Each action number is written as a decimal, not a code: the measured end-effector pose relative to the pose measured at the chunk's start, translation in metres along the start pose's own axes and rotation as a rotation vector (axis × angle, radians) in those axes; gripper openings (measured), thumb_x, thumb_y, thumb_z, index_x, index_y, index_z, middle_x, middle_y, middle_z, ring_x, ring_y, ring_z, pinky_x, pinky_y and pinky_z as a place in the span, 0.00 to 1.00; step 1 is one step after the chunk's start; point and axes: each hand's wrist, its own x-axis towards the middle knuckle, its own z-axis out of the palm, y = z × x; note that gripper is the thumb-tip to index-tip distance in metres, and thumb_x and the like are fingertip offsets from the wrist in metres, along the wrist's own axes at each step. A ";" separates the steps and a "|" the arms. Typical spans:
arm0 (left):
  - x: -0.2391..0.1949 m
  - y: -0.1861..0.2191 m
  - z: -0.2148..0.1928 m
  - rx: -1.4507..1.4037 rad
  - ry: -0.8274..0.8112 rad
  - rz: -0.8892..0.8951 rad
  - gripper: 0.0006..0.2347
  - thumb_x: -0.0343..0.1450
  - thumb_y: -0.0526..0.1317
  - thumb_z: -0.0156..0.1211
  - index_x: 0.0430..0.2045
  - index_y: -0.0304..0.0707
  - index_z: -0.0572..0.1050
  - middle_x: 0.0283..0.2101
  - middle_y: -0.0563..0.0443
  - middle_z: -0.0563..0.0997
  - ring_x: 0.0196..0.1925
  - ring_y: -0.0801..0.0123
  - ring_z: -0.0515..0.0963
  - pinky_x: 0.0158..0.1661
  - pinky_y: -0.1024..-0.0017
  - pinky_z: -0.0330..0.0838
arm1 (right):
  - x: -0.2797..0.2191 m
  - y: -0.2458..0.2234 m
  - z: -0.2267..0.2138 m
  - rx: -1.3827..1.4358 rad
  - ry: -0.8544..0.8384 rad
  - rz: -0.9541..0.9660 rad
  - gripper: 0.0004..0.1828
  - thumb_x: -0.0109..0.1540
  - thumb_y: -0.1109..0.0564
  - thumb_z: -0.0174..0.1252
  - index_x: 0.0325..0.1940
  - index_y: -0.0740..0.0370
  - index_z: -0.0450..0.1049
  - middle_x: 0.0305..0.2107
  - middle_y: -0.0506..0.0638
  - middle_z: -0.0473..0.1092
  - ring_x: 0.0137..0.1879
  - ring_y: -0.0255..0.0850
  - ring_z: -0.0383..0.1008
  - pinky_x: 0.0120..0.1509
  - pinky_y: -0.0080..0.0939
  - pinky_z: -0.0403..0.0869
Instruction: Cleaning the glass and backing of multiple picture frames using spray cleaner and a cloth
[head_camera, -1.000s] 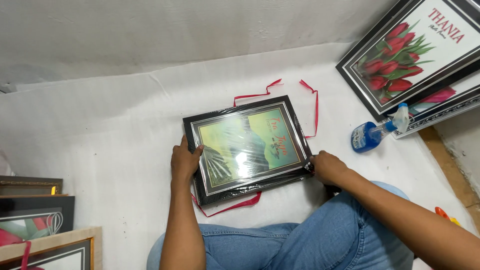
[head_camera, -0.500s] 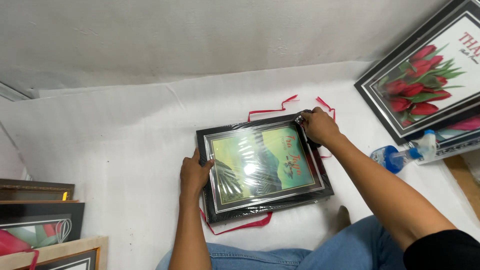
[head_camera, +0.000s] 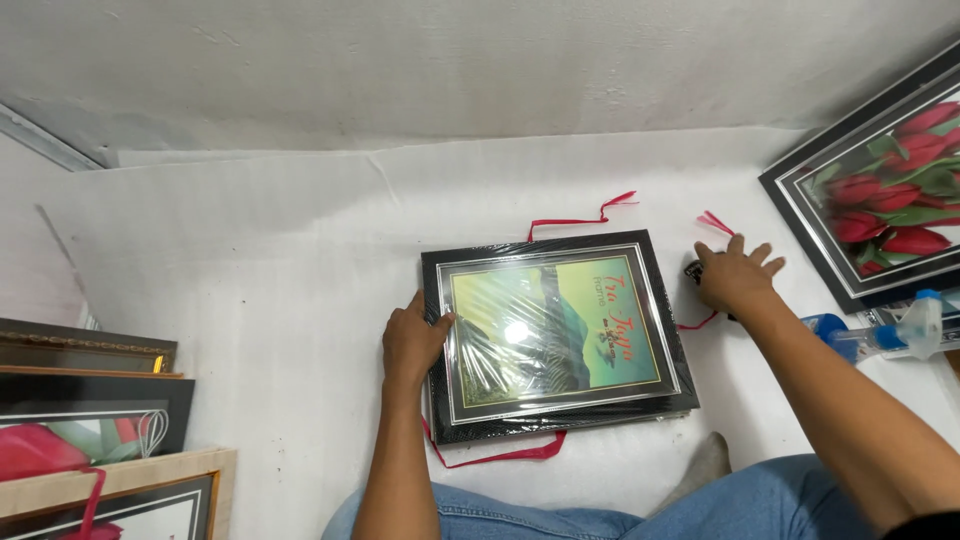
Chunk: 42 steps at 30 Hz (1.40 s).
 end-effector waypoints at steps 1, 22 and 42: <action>0.002 -0.004 0.002 0.007 0.035 0.006 0.31 0.69 0.55 0.60 0.66 0.37 0.67 0.52 0.32 0.77 0.60 0.42 0.76 0.57 0.53 0.71 | -0.010 0.000 0.000 0.097 -0.010 0.013 0.41 0.55 0.53 0.61 0.74 0.49 0.65 0.67 0.65 0.61 0.69 0.72 0.60 0.67 0.71 0.62; -0.036 0.024 -0.009 -0.020 0.147 -0.043 0.19 0.70 0.50 0.61 0.24 0.27 0.82 0.24 0.37 0.80 0.33 0.55 0.83 0.32 0.64 0.75 | -0.124 -0.062 -0.053 0.919 -0.309 0.244 0.31 0.60 0.57 0.55 0.61 0.89 0.68 0.48 0.86 0.72 0.55 0.77 0.74 0.56 0.81 0.67; -0.023 0.014 0.006 -0.482 0.202 -0.094 0.25 0.71 0.56 0.58 0.43 0.25 0.77 0.37 0.36 0.81 0.47 0.50 0.80 0.42 0.58 0.73 | -0.113 -0.042 -0.056 1.130 -0.391 0.272 0.41 0.64 0.47 0.59 0.71 0.81 0.58 0.61 0.83 0.63 0.70 0.76 0.60 0.65 0.91 0.48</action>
